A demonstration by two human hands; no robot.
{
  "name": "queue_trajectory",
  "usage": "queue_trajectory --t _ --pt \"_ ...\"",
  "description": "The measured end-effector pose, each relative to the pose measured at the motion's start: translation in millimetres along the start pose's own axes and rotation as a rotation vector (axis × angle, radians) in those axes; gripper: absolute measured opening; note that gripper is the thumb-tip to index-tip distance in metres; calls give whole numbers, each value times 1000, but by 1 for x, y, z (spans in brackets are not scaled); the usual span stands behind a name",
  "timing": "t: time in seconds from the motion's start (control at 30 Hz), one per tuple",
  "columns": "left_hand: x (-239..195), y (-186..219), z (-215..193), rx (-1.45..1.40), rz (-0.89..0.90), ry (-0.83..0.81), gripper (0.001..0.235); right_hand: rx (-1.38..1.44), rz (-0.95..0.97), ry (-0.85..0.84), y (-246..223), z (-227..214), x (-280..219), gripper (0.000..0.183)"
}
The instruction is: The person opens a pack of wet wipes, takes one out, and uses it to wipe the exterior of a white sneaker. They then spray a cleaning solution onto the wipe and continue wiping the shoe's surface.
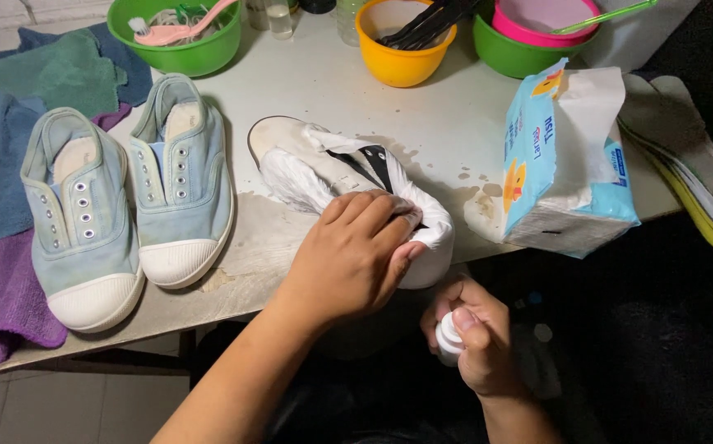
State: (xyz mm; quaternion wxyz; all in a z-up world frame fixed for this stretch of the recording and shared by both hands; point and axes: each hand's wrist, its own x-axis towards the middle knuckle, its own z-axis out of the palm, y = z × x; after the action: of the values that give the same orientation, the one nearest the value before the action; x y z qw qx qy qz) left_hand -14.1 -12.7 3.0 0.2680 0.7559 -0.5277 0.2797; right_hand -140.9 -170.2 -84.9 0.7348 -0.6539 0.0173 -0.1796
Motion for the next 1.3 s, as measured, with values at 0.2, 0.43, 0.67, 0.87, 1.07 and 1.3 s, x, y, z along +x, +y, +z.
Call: queue_trajectory --t 0.2,0.43,0.67,0.87,1.07,1.3 --pt "2 -10 -12 -42 94 -50 24 4 -15 23 1 7 -1 42" --pt "-5 -22 -18 -202 87 40 14 -76 -47 54 -3 12 -3 40" --pt "-13 -29 -15 -133 94 64 6 -208 -104 80 -20 24 -4 35" --pt "-15 -28 -12 -85 115 82 9 -278 -157 113 -36 30 -2 33" --pt "-24 -29 -5 -16 132 35 27 -308 -167 114 -52 37 3 39" --pt "-30 -29 -3 17 109 45 42 -377 -189 120 -52 40 6 28"
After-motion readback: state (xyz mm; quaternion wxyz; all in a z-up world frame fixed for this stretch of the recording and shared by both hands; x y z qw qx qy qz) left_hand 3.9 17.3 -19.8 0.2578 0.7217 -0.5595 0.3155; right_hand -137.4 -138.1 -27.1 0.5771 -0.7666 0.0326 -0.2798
